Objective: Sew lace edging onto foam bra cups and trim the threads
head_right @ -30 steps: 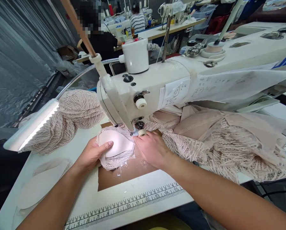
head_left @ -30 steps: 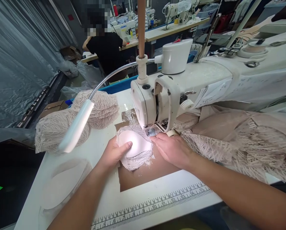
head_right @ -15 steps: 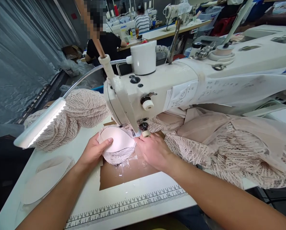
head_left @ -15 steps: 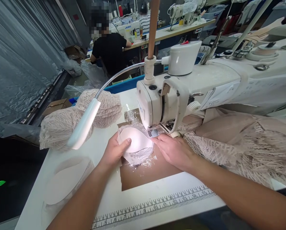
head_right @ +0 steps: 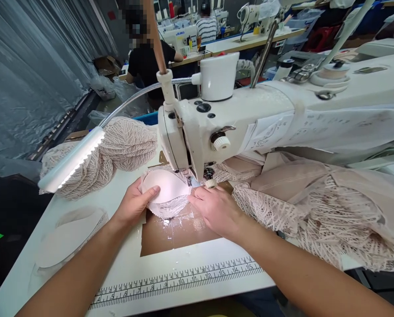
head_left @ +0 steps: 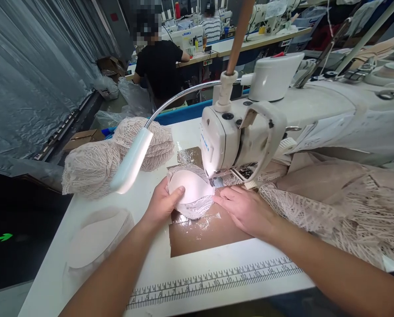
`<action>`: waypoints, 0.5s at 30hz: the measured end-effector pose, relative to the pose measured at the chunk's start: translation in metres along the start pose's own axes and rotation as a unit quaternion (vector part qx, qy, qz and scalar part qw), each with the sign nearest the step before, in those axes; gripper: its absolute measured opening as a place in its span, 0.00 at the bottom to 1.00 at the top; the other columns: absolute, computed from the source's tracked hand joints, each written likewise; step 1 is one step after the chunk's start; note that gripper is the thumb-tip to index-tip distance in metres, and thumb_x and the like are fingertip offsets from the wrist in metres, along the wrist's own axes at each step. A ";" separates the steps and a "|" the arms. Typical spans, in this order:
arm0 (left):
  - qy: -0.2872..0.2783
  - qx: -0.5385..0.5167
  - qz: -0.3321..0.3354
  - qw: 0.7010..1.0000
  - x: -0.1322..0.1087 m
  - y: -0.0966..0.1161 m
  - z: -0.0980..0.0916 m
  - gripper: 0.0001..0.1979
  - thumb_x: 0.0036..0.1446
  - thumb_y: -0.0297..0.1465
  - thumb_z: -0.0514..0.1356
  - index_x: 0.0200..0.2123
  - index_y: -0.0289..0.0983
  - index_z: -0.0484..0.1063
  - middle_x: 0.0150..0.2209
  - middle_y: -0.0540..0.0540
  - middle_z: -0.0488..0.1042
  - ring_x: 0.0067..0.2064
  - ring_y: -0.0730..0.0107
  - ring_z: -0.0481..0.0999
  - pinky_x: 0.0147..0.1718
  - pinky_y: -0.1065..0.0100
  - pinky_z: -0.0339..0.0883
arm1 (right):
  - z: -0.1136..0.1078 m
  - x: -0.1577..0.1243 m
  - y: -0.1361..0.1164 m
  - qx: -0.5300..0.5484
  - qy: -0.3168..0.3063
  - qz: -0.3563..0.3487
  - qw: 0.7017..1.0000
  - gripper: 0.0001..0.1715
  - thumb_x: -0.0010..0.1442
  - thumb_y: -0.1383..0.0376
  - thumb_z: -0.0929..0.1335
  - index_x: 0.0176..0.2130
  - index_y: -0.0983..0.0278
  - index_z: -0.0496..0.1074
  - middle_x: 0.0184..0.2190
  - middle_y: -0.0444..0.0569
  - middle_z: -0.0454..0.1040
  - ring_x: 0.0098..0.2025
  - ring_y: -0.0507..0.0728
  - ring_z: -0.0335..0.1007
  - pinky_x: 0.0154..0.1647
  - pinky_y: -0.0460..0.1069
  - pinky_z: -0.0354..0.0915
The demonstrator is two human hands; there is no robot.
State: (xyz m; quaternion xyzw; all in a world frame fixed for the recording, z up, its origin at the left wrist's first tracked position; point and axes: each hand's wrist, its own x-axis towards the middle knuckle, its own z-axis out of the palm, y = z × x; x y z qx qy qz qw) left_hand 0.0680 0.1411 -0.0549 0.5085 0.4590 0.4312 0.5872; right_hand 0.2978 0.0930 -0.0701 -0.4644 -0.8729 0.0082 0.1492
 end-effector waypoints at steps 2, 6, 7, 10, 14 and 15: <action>0.000 0.011 0.002 1.000 -0.001 0.000 0.000 0.23 0.48 0.35 0.65 0.48 0.35 0.69 0.47 0.41 0.74 0.49 0.56 0.72 0.49 0.63 0.64 | 0.000 0.000 -0.002 -0.016 0.003 0.002 1.000 0.23 0.54 0.75 0.61 0.48 0.64 0.72 0.36 0.50 0.73 0.34 0.55 0.62 0.34 0.49 0.53; -0.004 0.055 0.007 0.998 -0.004 0.002 -0.002 0.24 0.48 0.34 0.64 0.50 0.34 0.68 0.49 0.40 0.73 0.51 0.54 0.71 0.51 0.61 0.62 | -0.002 0.001 -0.005 -0.039 0.000 0.020 0.999 0.22 0.56 0.75 0.61 0.48 0.65 0.72 0.35 0.50 0.73 0.33 0.55 0.63 0.34 0.49 0.53; -0.006 0.069 0.005 0.998 -0.004 0.002 -0.002 0.24 0.49 0.33 0.64 0.50 0.34 0.68 0.49 0.40 0.73 0.51 0.53 0.71 0.52 0.60 0.62 | -0.003 0.002 -0.006 -0.043 -0.006 0.029 0.999 0.22 0.56 0.75 0.61 0.49 0.65 0.71 0.35 0.50 0.73 0.34 0.55 0.63 0.34 0.49 0.53; -0.014 0.107 -0.004 0.994 -0.005 0.002 -0.004 0.23 0.49 0.33 0.62 0.49 0.33 0.68 0.50 0.39 0.72 0.51 0.53 0.71 0.51 0.59 0.62 | -0.004 0.004 -0.008 -0.060 -0.016 0.054 0.997 0.22 0.56 0.75 0.61 0.49 0.65 0.71 0.33 0.50 0.73 0.33 0.55 0.64 0.34 0.50 0.53; -0.027 0.137 -0.014 0.990 -0.005 0.002 -0.007 0.22 0.49 0.33 0.62 0.49 0.33 0.68 0.47 0.40 0.74 0.49 0.55 0.72 0.47 0.62 0.65 | -0.002 0.007 -0.009 -0.086 -0.012 0.085 0.993 0.22 0.55 0.76 0.60 0.47 0.64 0.72 0.30 0.48 0.72 0.31 0.55 0.64 0.32 0.50 0.52; -0.028 0.150 -0.022 0.988 -0.005 0.002 -0.008 0.22 0.49 0.33 0.62 0.48 0.33 0.68 0.45 0.41 0.74 0.46 0.57 0.73 0.44 0.63 0.66 | -0.002 0.007 -0.009 -0.088 -0.008 0.090 0.992 0.22 0.55 0.76 0.60 0.47 0.64 0.72 0.29 0.47 0.72 0.30 0.55 0.64 0.31 0.50 0.52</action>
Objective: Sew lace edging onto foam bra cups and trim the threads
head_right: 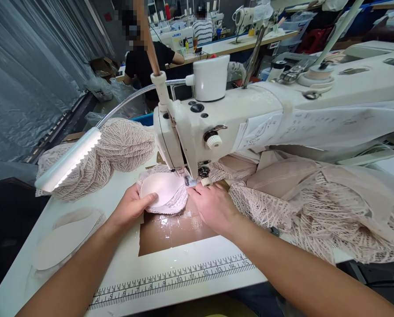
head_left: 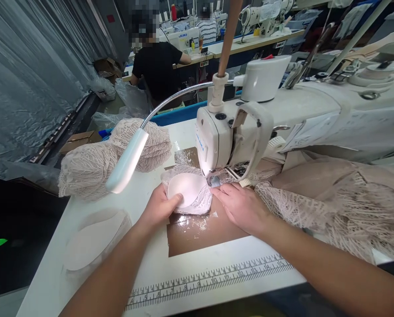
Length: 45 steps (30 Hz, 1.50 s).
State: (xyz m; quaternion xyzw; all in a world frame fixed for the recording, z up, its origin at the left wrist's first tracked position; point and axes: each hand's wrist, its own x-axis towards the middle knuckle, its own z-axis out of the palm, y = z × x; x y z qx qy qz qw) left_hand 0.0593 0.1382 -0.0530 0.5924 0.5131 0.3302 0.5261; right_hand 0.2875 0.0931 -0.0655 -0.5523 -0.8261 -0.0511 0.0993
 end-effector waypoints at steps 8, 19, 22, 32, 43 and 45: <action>-0.057 0.170 -0.031 0.983 -0.003 0.016 -0.017 0.17 0.52 0.41 0.58 0.39 0.34 0.68 0.27 0.49 0.70 0.24 0.71 0.67 0.23 0.71 0.59 | -0.006 -0.004 0.004 0.046 0.012 0.005 0.999 0.20 0.56 0.74 0.61 0.45 0.65 0.74 0.29 0.47 0.71 0.27 0.53 0.60 0.29 0.49 0.52; -0.131 0.456 0.115 0.873 -0.048 0.080 -0.018 0.11 0.59 0.39 0.52 0.37 0.40 0.71 0.35 0.47 0.72 0.35 0.67 0.69 0.33 0.69 0.61 | -0.005 -0.005 0.007 0.096 0.007 0.003 0.995 0.19 0.57 0.74 0.60 0.44 0.64 0.74 0.28 0.46 0.69 0.28 0.53 0.59 0.33 0.49 0.54; -0.165 0.462 0.207 0.847 -0.042 0.071 -0.001 0.10 0.58 0.32 0.55 0.43 0.39 0.70 0.41 0.44 0.71 0.42 0.64 0.69 0.40 0.65 0.63 | -0.006 -0.005 0.007 0.096 0.007 0.002 0.995 0.19 0.57 0.74 0.60 0.44 0.64 0.74 0.29 0.46 0.69 0.29 0.54 0.59 0.33 0.50 0.54; -0.163 0.501 0.293 0.798 -0.022 0.020 0.021 0.11 0.61 0.28 0.51 0.36 0.37 0.73 0.29 0.46 0.71 0.32 0.66 0.68 0.33 0.65 0.61 | -0.008 -0.002 0.007 0.107 0.002 0.012 0.994 0.20 0.60 0.72 0.59 0.47 0.64 0.73 0.31 0.47 0.71 0.29 0.54 0.61 0.32 0.50 0.54; -0.219 0.503 0.298 0.781 -0.024 0.025 0.018 0.13 0.61 0.28 0.51 0.45 0.40 0.72 0.33 0.45 0.72 0.35 0.64 0.69 0.34 0.64 0.61 | -0.005 -0.006 0.007 0.185 0.020 -0.056 0.981 0.19 0.59 0.73 0.61 0.47 0.63 0.72 0.32 0.47 0.70 0.34 0.53 0.62 0.34 0.48 0.56; -0.231 0.501 0.296 0.780 -0.025 0.027 0.018 0.13 0.60 0.29 0.51 0.45 0.40 0.72 0.34 0.45 0.73 0.35 0.64 0.69 0.35 0.63 0.62 | -0.006 -0.006 0.007 0.198 0.029 -0.061 0.978 0.18 0.59 0.73 0.61 0.45 0.64 0.73 0.32 0.48 0.70 0.34 0.53 0.62 0.34 0.48 0.56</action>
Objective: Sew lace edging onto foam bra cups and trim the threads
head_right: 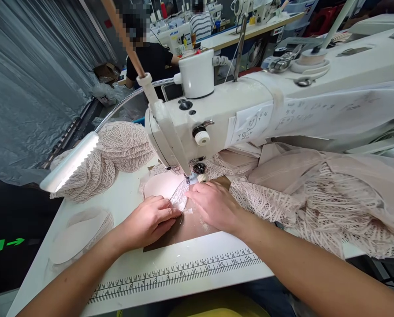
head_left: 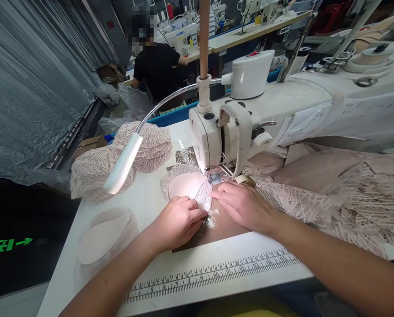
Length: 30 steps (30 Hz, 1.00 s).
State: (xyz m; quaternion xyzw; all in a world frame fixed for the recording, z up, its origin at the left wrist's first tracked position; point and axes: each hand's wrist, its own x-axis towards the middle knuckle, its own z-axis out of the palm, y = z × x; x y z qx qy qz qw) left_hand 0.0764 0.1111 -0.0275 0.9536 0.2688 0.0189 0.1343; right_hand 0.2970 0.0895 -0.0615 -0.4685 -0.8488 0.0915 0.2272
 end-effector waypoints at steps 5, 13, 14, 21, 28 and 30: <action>-0.018 -0.025 0.001 1.000 -0.001 0.001 -0.002 0.14 0.60 0.29 0.51 0.47 0.38 0.72 0.35 0.43 0.73 0.37 0.63 0.70 0.37 0.62 0.63 | -0.002 0.001 -0.001 -0.002 -0.019 -0.018 1.000 0.17 0.59 0.73 0.62 0.43 0.62 0.74 0.31 0.47 0.69 0.34 0.53 0.61 0.34 0.48 0.56; -0.001 -0.133 -0.036 0.990 0.002 0.001 -0.026 0.15 0.64 0.31 0.47 0.48 0.36 0.70 0.38 0.43 0.71 0.36 0.69 0.71 0.35 0.70 0.66 | 0.003 0.001 0.003 -0.008 0.018 0.021 1.000 0.16 0.59 0.74 0.60 0.40 0.65 0.75 0.31 0.48 0.72 0.32 0.53 0.65 0.35 0.48 0.60; 0.005 -0.132 -0.035 0.991 0.005 0.002 -0.030 0.15 0.64 0.31 0.47 0.47 0.36 0.70 0.38 0.43 0.71 0.36 0.70 0.72 0.35 0.70 0.66 | 0.003 0.001 0.002 -0.014 0.022 0.030 0.999 0.16 0.59 0.74 0.60 0.40 0.65 0.75 0.31 0.48 0.72 0.31 0.53 0.65 0.34 0.48 0.60; 0.019 -0.062 -0.089 0.994 0.031 -0.006 -0.013 0.11 0.61 0.33 0.52 0.32 0.35 0.71 0.28 0.47 0.69 0.27 0.72 0.69 0.28 0.71 0.62 | -0.001 0.003 0.001 -0.043 0.020 0.037 0.998 0.15 0.58 0.72 0.61 0.41 0.64 0.74 0.31 0.47 0.73 0.28 0.52 0.63 0.30 0.47 0.57; 0.031 -0.095 -0.096 0.990 0.031 -0.012 0.004 0.10 0.61 0.30 0.51 0.31 0.36 0.69 0.28 0.47 0.71 0.30 0.71 0.70 0.30 0.71 0.63 | 0.001 0.003 0.003 -0.037 0.030 0.022 0.999 0.16 0.57 0.73 0.61 0.41 0.64 0.74 0.31 0.48 0.72 0.29 0.53 0.64 0.30 0.47 0.57; 0.039 -0.090 -0.093 0.991 0.030 -0.013 0.004 0.09 0.60 0.30 0.50 0.31 0.36 0.68 0.29 0.47 0.71 0.30 0.70 0.71 0.30 0.71 0.63 | 0.001 0.002 0.003 -0.035 0.026 0.017 0.999 0.17 0.58 0.73 0.61 0.42 0.64 0.74 0.32 0.48 0.72 0.29 0.52 0.64 0.30 0.47 0.57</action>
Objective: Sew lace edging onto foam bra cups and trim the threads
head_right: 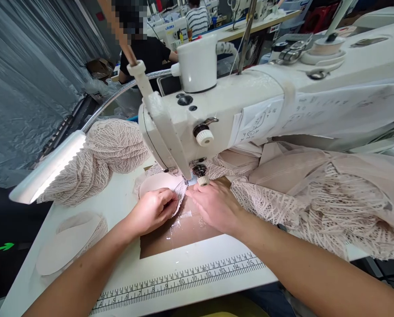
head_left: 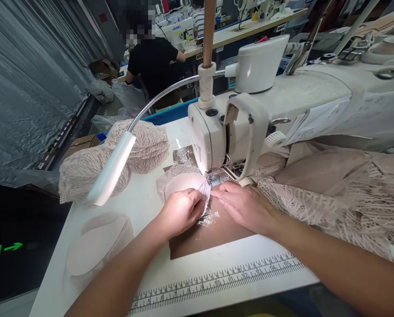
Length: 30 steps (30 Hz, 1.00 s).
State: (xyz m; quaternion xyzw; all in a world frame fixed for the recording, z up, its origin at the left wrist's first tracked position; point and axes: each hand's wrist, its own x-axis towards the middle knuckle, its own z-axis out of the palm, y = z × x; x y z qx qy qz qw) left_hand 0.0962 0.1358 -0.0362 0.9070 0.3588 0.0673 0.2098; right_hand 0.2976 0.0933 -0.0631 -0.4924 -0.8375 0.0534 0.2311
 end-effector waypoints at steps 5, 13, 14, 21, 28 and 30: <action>0.005 0.003 0.001 1.000 -0.001 -0.001 0.002 0.08 0.60 0.31 0.51 0.32 0.36 0.68 0.30 0.47 0.72 0.30 0.70 0.71 0.30 0.71 0.63 | 0.001 0.000 -0.001 0.001 0.002 0.024 1.000 0.18 0.59 0.72 0.60 0.44 0.64 0.73 0.33 0.49 0.73 0.31 0.53 0.66 0.31 0.48 0.59; 0.027 0.042 -0.006 0.999 -0.001 -0.001 0.010 0.13 0.62 0.32 0.47 0.30 0.35 0.67 0.27 0.46 0.70 0.28 0.70 0.70 0.28 0.71 0.62 | 0.001 0.000 -0.002 0.025 -0.009 -0.006 1.000 0.17 0.59 0.73 0.60 0.42 0.63 0.75 0.33 0.49 0.73 0.36 0.55 0.68 0.36 0.48 0.62; 0.030 0.042 -0.001 0.999 -0.001 -0.001 0.011 0.13 0.62 0.31 0.47 0.29 0.35 0.67 0.27 0.46 0.70 0.28 0.70 0.69 0.28 0.71 0.62 | 0.002 0.000 -0.002 0.028 -0.004 -0.001 1.000 0.18 0.59 0.73 0.60 0.42 0.63 0.75 0.33 0.49 0.73 0.36 0.54 0.68 0.36 0.48 0.63; 0.034 0.000 -0.010 0.999 -0.003 -0.003 0.006 0.10 0.59 0.28 0.50 0.25 0.37 0.62 0.23 0.49 0.66 0.24 0.73 0.65 0.25 0.72 0.59 | 0.003 -0.001 -0.001 0.038 0.011 0.013 0.999 0.18 0.59 0.73 0.60 0.43 0.63 0.74 0.35 0.49 0.75 0.36 0.55 0.70 0.39 0.50 0.66; 0.030 -0.022 -0.024 0.999 -0.002 -0.002 0.006 0.09 0.57 0.28 0.50 0.24 0.37 0.60 0.23 0.51 0.64 0.23 0.74 0.62 0.24 0.72 0.57 | 0.003 0.002 -0.005 0.028 0.010 0.027 0.999 0.18 0.60 0.72 0.59 0.45 0.65 0.73 0.38 0.51 0.76 0.40 0.57 0.72 0.42 0.52 0.67; 0.028 -0.024 -0.022 0.999 -0.001 -0.002 0.008 0.08 0.57 0.28 0.50 0.25 0.37 0.60 0.24 0.50 0.66 0.24 0.74 0.63 0.25 0.72 0.57 | 0.004 0.002 -0.007 0.022 0.009 0.031 0.999 0.19 0.60 0.72 0.59 0.46 0.66 0.73 0.38 0.51 0.76 0.40 0.59 0.72 0.41 0.53 0.68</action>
